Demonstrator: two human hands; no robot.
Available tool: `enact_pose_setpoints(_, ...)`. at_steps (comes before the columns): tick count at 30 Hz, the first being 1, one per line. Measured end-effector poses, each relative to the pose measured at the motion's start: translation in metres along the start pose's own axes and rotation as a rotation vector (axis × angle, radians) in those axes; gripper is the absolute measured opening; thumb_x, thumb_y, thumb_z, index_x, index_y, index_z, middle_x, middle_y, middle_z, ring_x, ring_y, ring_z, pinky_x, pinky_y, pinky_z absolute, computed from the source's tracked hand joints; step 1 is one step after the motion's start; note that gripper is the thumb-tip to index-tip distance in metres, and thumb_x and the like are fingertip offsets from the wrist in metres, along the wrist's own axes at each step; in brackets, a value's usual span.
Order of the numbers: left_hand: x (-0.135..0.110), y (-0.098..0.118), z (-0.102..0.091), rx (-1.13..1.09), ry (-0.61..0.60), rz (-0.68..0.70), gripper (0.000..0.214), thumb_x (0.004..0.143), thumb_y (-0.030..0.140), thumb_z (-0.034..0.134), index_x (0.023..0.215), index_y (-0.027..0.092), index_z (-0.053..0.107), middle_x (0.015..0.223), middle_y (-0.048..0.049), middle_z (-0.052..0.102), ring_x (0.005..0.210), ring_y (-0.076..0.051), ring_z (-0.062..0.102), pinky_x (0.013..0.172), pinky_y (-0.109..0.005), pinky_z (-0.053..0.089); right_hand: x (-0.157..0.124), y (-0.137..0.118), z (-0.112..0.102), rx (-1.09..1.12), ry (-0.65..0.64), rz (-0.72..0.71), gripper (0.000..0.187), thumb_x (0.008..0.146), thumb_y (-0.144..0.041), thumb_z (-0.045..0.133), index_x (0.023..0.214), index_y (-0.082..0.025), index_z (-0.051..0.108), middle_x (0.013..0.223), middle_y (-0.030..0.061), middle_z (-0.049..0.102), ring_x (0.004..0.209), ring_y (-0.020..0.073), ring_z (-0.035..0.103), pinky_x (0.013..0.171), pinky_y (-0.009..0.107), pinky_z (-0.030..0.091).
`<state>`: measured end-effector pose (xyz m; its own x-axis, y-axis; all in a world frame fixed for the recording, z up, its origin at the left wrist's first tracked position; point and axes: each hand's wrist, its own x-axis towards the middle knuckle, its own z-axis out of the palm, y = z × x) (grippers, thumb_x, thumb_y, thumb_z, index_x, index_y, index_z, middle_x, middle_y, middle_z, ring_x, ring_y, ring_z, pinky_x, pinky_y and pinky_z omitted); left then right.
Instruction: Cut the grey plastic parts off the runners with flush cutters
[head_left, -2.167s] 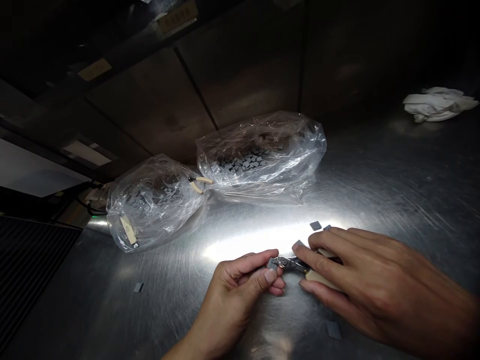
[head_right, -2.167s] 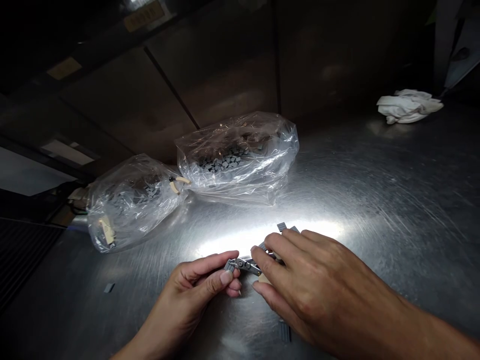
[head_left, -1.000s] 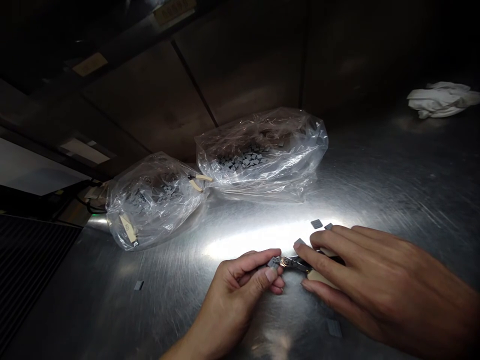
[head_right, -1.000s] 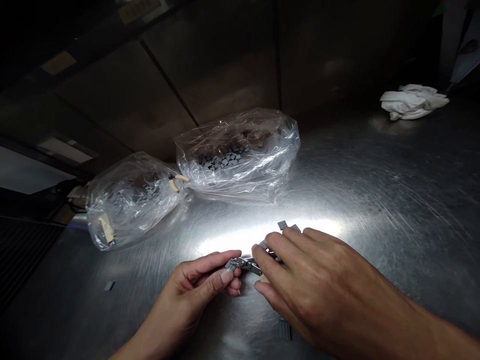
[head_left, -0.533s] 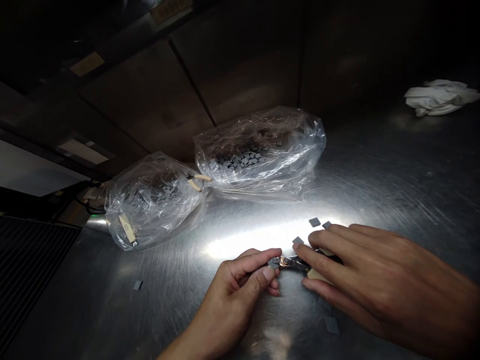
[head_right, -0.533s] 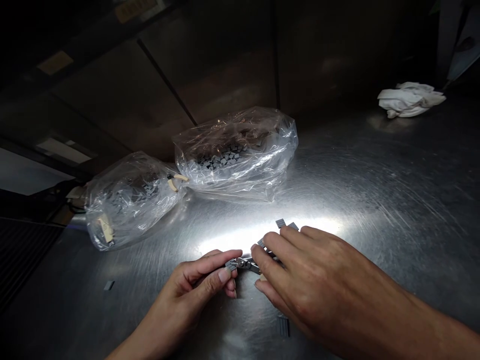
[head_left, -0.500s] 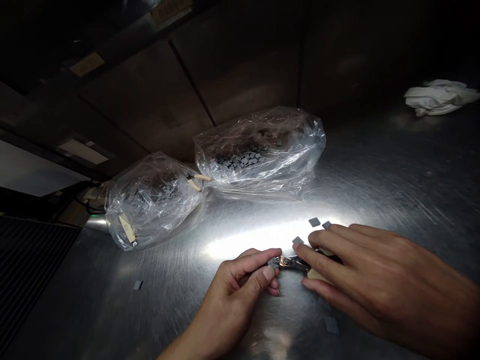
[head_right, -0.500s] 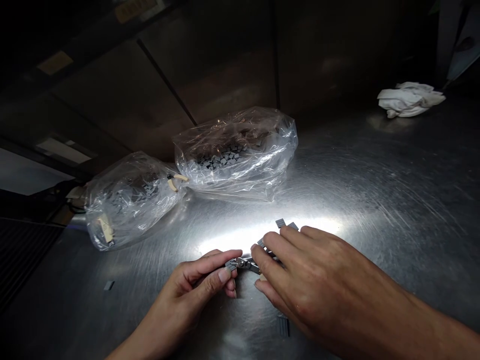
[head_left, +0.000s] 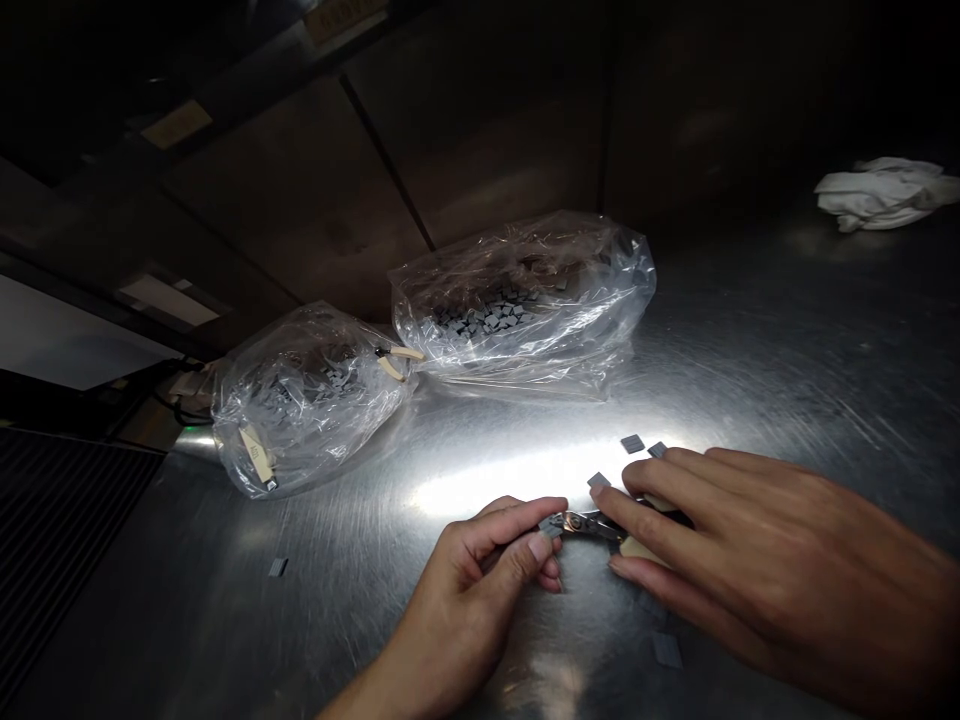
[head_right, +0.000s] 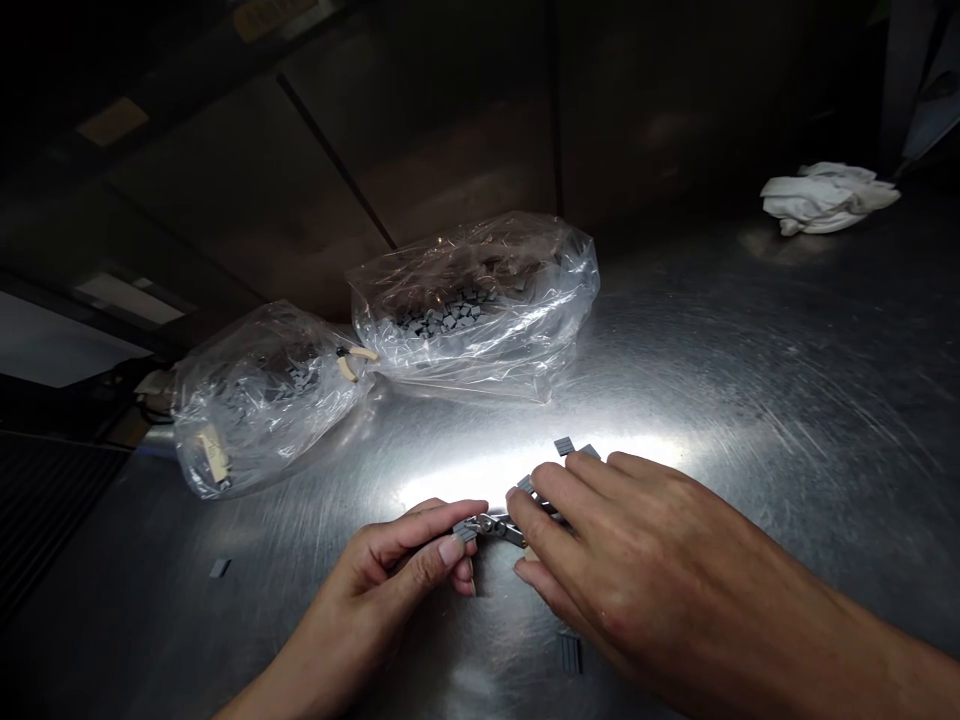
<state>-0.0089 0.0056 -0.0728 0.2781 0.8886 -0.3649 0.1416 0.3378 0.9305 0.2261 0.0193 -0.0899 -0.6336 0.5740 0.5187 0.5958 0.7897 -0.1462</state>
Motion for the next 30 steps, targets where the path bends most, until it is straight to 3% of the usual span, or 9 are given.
enact_pose_setpoints(30,-0.0004,0.0035,-0.0018,0.085,-0.056,0.008,0.028,0.098,0.033,0.062,0.12,0.032,0.079,0.083,-0.0001,0.064,0.086,-0.017,0.06,0.087,-0.032,0.043,-0.0019,0.0012,-0.0037,0.004,-0.051,-0.024,0.023,0.107,-0.022,0.043,0.118,-0.017,0.062,0.101,0.0028,0.068,0.089,0.0204,0.064,0.083,0.039,0.043)
